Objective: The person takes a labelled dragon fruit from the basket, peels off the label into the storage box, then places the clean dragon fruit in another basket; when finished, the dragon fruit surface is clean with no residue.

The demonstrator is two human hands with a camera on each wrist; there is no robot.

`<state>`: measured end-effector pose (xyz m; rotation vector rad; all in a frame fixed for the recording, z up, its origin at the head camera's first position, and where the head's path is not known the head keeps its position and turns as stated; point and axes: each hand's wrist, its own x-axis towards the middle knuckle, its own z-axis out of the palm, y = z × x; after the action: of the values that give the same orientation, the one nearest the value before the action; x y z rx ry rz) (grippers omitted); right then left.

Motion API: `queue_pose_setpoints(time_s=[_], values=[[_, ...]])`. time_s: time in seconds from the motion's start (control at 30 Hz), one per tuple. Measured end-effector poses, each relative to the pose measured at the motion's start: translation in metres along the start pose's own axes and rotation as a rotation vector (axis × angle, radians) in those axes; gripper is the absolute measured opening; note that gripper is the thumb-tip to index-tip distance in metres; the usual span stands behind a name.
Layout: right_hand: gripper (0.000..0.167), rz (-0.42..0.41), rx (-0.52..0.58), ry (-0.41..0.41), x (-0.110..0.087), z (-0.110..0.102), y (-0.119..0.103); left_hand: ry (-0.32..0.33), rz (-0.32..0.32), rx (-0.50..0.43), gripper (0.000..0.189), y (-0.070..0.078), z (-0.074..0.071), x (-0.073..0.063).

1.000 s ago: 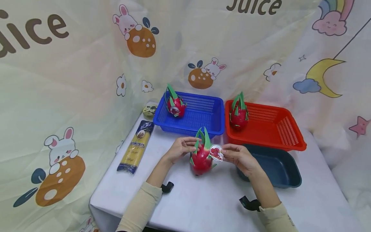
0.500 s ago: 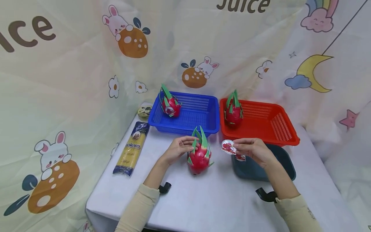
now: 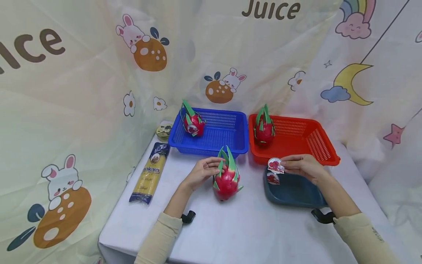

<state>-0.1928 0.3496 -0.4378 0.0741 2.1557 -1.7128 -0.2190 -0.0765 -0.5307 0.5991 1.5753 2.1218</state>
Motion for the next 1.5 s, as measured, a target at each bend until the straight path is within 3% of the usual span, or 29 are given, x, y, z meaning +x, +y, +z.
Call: queue_pose_setpoints(time_s=[0.17, 0.33, 0.87, 1.17, 1.5], values=[[0.053, 0.042, -0.118, 0.049, -0.001, -0.012, 0.008, -0.002, -0.009, 0.001, 0.045, -0.002, 0.001, 0.000], [0.052, 0.086, -0.149, 0.096, 0.001, -0.015, 0.017, -0.003, -0.012, -0.002, 0.044, -0.002, -0.002, 0.000], [0.038, 0.166, -0.250, 0.059, 0.006, -0.029, 0.037, -0.013, -0.002, 0.000, 0.045, -0.005, -0.001, 0.001], [0.034, 0.153, -0.347, 0.062, 0.012, -0.032, 0.044, -0.006, -0.010, 0.009, 0.045, -0.003, -0.003, 0.001], [0.032, 0.116, -0.351, 0.107, 0.019, -0.032, 0.061, -0.010, -0.010, 0.007, 0.044, -0.002, -0.002, 0.000]])
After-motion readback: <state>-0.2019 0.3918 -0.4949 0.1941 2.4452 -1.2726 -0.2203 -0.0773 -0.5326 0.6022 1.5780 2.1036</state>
